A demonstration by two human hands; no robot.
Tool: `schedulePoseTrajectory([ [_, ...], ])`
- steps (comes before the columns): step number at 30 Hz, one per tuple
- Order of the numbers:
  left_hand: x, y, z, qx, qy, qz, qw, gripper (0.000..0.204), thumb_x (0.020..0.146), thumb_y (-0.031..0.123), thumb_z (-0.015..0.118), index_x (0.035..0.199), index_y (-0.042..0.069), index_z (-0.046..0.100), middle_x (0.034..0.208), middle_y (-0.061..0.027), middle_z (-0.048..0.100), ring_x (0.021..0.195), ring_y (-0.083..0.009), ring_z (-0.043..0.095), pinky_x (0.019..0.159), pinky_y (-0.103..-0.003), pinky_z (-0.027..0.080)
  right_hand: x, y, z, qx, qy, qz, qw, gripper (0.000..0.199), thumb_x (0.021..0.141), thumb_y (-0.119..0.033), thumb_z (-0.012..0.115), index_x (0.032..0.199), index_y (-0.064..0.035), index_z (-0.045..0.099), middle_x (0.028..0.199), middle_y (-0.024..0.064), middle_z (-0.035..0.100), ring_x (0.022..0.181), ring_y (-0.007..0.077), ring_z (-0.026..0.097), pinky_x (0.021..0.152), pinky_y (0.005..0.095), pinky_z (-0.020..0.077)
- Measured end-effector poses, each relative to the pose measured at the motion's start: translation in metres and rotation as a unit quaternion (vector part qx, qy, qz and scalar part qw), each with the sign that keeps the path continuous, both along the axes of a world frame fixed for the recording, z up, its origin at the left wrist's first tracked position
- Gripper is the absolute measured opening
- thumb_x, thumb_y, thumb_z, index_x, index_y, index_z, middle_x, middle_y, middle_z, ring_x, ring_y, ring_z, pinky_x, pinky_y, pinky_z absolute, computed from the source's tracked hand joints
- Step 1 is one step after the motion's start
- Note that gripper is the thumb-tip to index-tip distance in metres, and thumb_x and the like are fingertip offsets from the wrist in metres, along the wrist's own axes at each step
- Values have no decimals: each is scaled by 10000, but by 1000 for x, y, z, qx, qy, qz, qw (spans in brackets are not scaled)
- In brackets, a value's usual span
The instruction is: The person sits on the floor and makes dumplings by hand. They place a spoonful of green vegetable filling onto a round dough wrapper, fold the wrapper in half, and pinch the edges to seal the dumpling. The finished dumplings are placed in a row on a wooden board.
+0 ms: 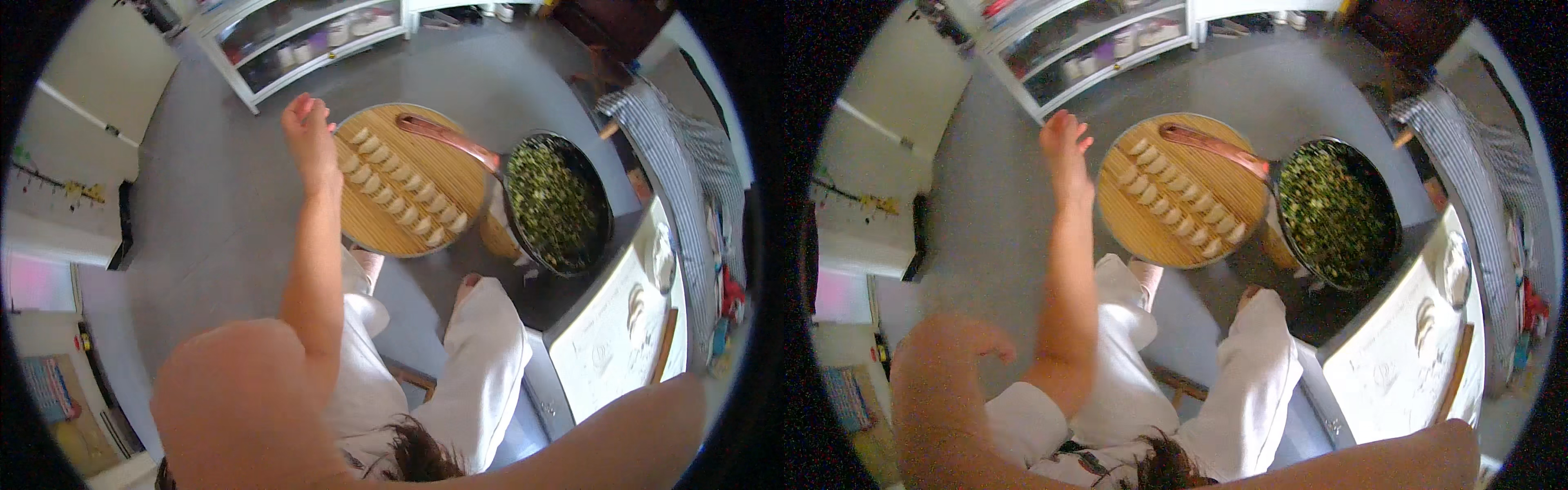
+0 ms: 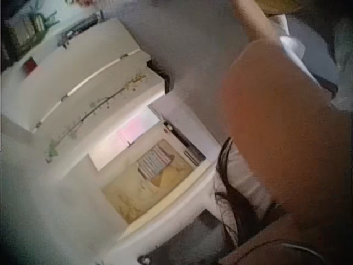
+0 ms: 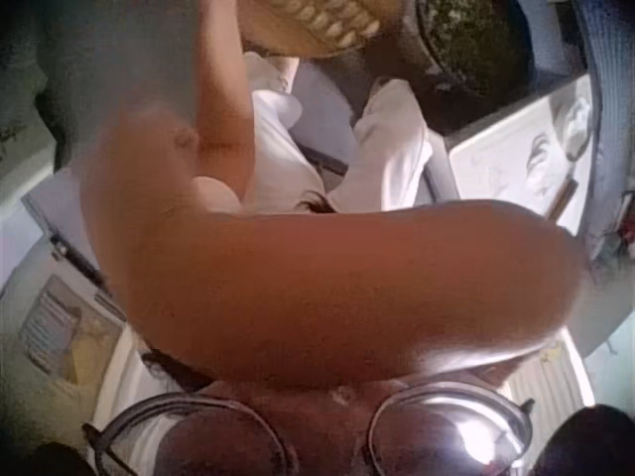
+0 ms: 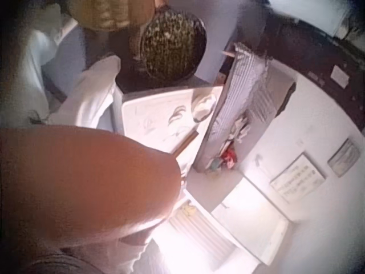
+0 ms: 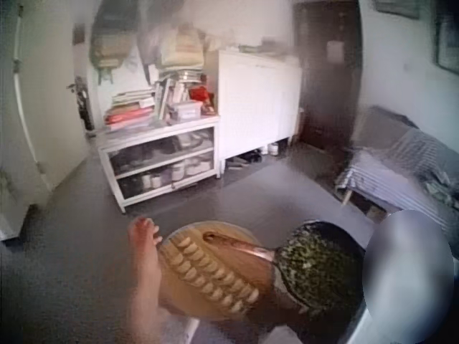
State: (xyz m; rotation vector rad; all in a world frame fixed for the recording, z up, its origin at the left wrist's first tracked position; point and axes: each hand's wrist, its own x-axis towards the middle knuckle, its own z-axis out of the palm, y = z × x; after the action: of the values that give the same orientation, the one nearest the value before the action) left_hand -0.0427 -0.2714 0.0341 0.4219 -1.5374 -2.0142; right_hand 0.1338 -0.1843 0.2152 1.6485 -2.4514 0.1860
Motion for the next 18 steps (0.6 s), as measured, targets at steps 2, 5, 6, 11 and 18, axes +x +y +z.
schedulePoseTrajectory([
  [2,-1,11,-3,-12,1,-12,1000,299,810,178,526,1068,47,449,1011,-60,488,879,-156,505,714,-288,416,6,3,-5,-3,-11,10,1000,149,702,-128,560,835,-66,584,711,59,607,704,200,602,545,306,469],
  [5,-5,27,1,-35,10,-35,999,333,818,194,541,1097,40,446,1031,-76,499,924,-196,515,755,-324,426,13,17,-2,-23,-17,12,1000,160,703,-134,561,846,-66,583,721,59,607,707,202,602,549,308,469],
  [6,-3,27,-1,-45,7,-43,998,343,817,196,544,1103,37,440,1047,-84,497,952,-206,512,765,-330,428,13,18,-4,-29,-23,16,999,163,703,-136,561,849,-66,583,724,59,607,708,202,601,550,309,469],
  [11,1,-2,-11,-51,15,-28,998,403,782,268,584,1099,72,434,996,-56,497,887,-164,507,754,-307,410,14,-1,-14,-32,-51,35,998,182,705,-145,562,868,-66,581,741,60,607,712,205,600,556,312,470],
  [18,0,34,-3,-37,-11,-78,996,333,821,217,542,1096,58,440,1044,-60,492,920,-175,503,755,-307,421,13,-3,-12,-25,-57,22,998,208,706,-157,564,893,-67,579,764,61,607,718,209,599,564,317,472],
])
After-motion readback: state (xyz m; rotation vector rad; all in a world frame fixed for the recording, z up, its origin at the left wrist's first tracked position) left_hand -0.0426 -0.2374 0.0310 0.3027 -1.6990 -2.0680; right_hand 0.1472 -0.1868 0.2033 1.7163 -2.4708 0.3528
